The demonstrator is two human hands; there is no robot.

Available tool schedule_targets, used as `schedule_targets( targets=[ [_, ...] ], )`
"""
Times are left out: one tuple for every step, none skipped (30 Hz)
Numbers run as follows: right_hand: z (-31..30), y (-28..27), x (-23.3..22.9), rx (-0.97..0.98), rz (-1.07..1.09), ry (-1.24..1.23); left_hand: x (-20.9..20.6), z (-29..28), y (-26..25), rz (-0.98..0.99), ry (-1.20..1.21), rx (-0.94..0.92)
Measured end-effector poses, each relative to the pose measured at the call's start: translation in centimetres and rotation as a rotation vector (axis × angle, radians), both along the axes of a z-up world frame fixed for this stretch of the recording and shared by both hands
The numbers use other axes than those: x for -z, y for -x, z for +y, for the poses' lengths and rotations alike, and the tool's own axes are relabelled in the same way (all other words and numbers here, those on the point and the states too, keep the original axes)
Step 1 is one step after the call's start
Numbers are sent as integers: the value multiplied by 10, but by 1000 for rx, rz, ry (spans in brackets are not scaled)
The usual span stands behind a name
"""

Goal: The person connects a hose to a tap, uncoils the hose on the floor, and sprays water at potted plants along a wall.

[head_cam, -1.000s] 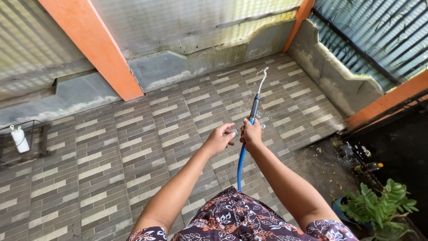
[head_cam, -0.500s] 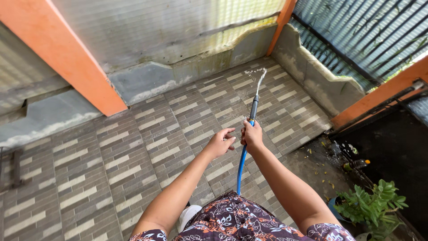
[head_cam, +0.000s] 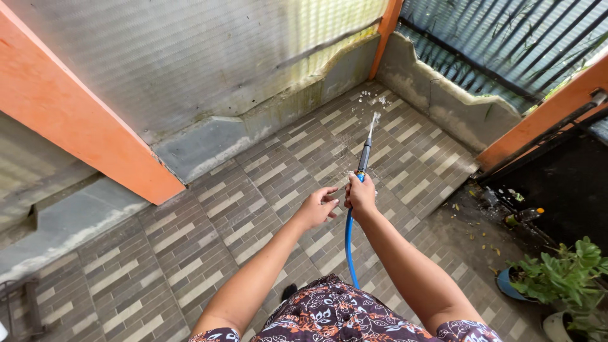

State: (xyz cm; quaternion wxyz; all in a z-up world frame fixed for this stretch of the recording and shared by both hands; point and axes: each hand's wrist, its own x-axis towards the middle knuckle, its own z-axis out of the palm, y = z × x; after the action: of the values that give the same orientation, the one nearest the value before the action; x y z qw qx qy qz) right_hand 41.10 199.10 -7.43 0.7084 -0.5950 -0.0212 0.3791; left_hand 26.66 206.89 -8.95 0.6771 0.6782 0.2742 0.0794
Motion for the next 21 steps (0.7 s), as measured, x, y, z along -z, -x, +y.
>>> schedule_targets(
  targets=[
    [12, 7, -2, -3, -3, -3, -7, 11, 7, 3, 0, -6],
    [24, 14, -5, 1, -1, -4, -13, 22, 14, 7, -1, -11],
    [34, 21, -7, 22, 10, 0, -16, 33, 21, 12, 0, -8],
    [42, 29, -8, 44, 20, 4, -18, 44, 27, -13, 13, -4],
    [51, 33, -9, 48, 22, 4, -20, 54, 31, -40, 24, 1],
    [58, 38, -10, 26, 24, -3, -20, 62, 34, -39, 24, 5],
    [66, 41, -11, 2, 26, -11, -20, 69, 38, -41, 16, 1],
    [73, 45, -12, 3, 26, -12, -20, 76, 41, -43, 8, -2],
    [78, 48, -13, 20, -1, -26, -20, 82, 44, -42, 9, -3],
    [84, 51, -14, 38, -29, -39, -20, 87, 46, -44, 22, 0],
    [89, 52, -15, 36, -26, -36, -19, 92, 48, -45, 37, 4],
    [95, 51, -17, 29, 21, -14, -19, 97, 51, -42, 40, 2],
    [101, 50, -18, 23, 66, 7, -19, 102, 53, -31, 33, -5],
    [105, 52, -18, 22, 67, 7, -20, 107, 55, -20, 26, -11],
    [110, 53, -18, 37, 35, -3, -22, 113, 55, -21, 24, -14],
    [116, 53, -19, 51, 3, -14, -24, 118, 55, -7, 4, -11],
    [121, 52, -18, 46, 4, -13, -24, 122, 57, 10, -14, -10],
    [127, 48, -18, 32, 27, -14, -25, 128, 58, 11, -13, -15],
    [134, 46, -16, 17, 49, -16, -26, 135, 59, 22, -22, -14],
    [140, 46, -14, 10, 51, -15, -27, 141, 59, 33, -31, -13],
    [148, 43, -13, 25, 54, -21, -27, 148, 57, 32, -32, -19]
  ],
)
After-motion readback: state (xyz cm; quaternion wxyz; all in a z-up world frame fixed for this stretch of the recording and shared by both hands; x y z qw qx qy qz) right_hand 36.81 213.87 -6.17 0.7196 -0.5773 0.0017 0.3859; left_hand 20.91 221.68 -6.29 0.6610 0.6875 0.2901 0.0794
